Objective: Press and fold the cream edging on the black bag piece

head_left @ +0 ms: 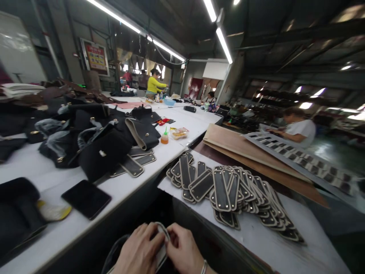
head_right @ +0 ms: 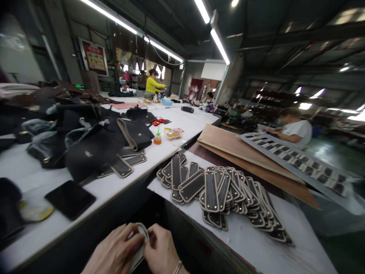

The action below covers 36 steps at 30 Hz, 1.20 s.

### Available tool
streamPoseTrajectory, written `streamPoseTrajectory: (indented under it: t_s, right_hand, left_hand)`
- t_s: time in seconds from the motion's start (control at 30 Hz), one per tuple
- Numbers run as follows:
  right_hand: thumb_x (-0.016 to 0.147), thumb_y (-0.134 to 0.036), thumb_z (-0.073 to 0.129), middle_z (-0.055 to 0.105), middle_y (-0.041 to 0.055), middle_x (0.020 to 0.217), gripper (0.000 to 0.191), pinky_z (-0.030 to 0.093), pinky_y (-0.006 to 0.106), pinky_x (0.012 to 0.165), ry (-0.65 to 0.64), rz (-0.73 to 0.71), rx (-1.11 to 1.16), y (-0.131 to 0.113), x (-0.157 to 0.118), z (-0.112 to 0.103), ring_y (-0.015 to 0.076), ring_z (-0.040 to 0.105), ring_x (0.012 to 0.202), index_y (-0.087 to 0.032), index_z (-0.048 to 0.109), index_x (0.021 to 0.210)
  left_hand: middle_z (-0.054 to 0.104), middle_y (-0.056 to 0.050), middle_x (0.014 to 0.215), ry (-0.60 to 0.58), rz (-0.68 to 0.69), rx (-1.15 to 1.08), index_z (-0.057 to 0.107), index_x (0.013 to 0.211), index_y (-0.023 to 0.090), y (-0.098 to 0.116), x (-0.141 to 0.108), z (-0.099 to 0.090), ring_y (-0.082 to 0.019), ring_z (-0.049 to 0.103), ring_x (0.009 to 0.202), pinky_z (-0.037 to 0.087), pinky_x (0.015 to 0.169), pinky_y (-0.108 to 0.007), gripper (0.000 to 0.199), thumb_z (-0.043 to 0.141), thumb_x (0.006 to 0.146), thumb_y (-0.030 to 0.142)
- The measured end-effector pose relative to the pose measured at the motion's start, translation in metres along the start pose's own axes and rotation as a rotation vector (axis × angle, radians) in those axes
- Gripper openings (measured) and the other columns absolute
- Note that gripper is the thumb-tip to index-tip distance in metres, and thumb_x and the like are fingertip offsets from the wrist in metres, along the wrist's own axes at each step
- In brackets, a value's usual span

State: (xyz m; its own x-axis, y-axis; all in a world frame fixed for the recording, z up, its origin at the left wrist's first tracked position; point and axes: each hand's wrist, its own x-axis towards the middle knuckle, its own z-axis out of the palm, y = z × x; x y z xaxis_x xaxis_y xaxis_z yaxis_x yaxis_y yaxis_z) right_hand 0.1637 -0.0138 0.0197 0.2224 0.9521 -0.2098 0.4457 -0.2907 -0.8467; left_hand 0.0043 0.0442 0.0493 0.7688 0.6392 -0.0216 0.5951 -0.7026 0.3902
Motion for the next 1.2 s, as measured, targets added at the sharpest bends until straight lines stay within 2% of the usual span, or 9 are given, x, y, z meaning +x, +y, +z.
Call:
streamPoseTrajectory:
  t_s: [0.1,0.23,0.37,0.47,0.57,0.67,0.83,0.97,1.2]
  right_hand:
    - [0.07,-0.009,0.053,0.046,-0.0048,0.055,0.018,0.03,0.023,0.052,0.028,0.022,-0.001,-0.007,-0.002,0.0,0.0097,0.042,0.054,-0.013,0.069,0.079]
    - [0.068,-0.01,0.053,0.046,-0.0048,0.054,0.021,0.03,0.024,0.052,0.016,0.057,0.007,-0.008,-0.003,0.0,0.0101,0.04,0.053,-0.012,0.07,0.08]
    - [0.071,-0.02,0.053,0.046,-0.0033,0.055,0.022,0.031,0.025,0.051,0.028,0.056,0.066,-0.002,-0.002,0.002,0.011,0.041,0.053,-0.012,0.07,0.082]
    - [0.072,-0.032,0.053,0.046,-0.0026,0.056,0.03,0.028,0.025,0.045,0.005,0.086,0.167,0.001,-0.002,0.003,0.0105,0.04,0.046,-0.011,0.069,0.087]
    - [0.072,-0.041,0.054,0.046,-0.0027,0.056,0.038,0.026,0.024,0.039,-0.02,0.133,0.276,0.002,-0.002,0.005,0.0093,0.038,0.04,-0.01,0.066,0.088]
    - [0.073,-0.047,0.055,0.047,-0.0031,0.055,0.041,0.027,0.023,0.037,-0.026,0.133,0.344,0.001,-0.001,0.006,0.0083,0.036,0.039,-0.01,0.064,0.088]
    - [0.075,-0.043,0.059,0.046,-0.004,0.057,0.031,0.027,0.022,0.038,-0.032,0.092,0.335,0.004,0.0,0.006,0.0076,0.036,0.041,-0.013,0.061,0.084]
    - [0.077,-0.054,0.061,0.045,-0.0036,0.06,0.041,0.03,0.022,0.042,-0.043,0.039,0.297,0.008,0.0,0.006,0.0095,0.04,0.048,-0.014,0.059,0.083]
    - [0.079,-0.058,0.058,0.049,-0.0008,0.06,0.043,0.03,0.025,0.05,0.052,0.049,0.17,0.02,0.009,0.013,0.0116,0.04,0.055,-0.015,0.058,0.073]
  left_hand:
    - [0.063,-0.001,0.106,-0.007,-0.083,-0.185,0.055,0.113,0.027,0.002,0.0,-0.013,-0.018,0.06,0.101,0.046,0.089,-0.03,0.049,0.042,0.074,0.0]
    - [0.057,-0.001,0.111,0.056,-0.152,-0.266,0.053,0.106,0.025,-0.005,0.004,-0.015,-0.017,0.061,0.092,0.047,0.074,-0.027,0.046,0.043,0.068,0.001]
    - [0.058,-0.004,0.112,0.106,-0.185,-0.283,0.058,0.107,0.022,-0.012,0.016,-0.014,-0.019,0.058,0.102,0.045,0.086,-0.03,0.044,0.045,0.068,0.005]
    - [0.061,-0.003,0.113,0.063,-0.18,-0.343,0.064,0.106,0.023,-0.022,0.029,-0.012,-0.018,0.06,0.098,0.046,0.084,-0.028,0.04,0.048,0.071,0.011]
    - [0.066,0.0,0.103,-0.012,-0.176,-0.363,0.071,0.093,0.026,-0.032,0.04,-0.009,-0.018,0.063,0.087,0.047,0.073,-0.027,0.034,0.049,0.07,0.015]
    - [0.069,0.0,0.095,-0.06,-0.197,-0.364,0.072,0.087,0.027,-0.036,0.047,-0.006,-0.02,0.064,0.085,0.046,0.068,-0.029,0.029,0.05,0.07,0.019]
    - [0.07,0.002,0.09,-0.09,-0.229,-0.355,0.069,0.083,0.029,-0.035,0.048,-0.006,-0.022,0.064,0.083,0.044,0.065,-0.03,0.026,0.052,0.067,0.02]
    - [0.071,0.003,0.089,-0.092,-0.222,-0.346,0.069,0.083,0.03,-0.033,0.046,-0.005,-0.02,0.065,0.083,0.045,0.066,-0.029,0.024,0.051,0.069,0.022]
    - [0.065,-0.003,0.097,0.052,-0.121,-0.197,0.061,0.089,0.022,-0.013,0.037,-0.017,-0.022,0.058,0.094,0.042,0.081,-0.037,0.026,0.049,0.069,0.01]
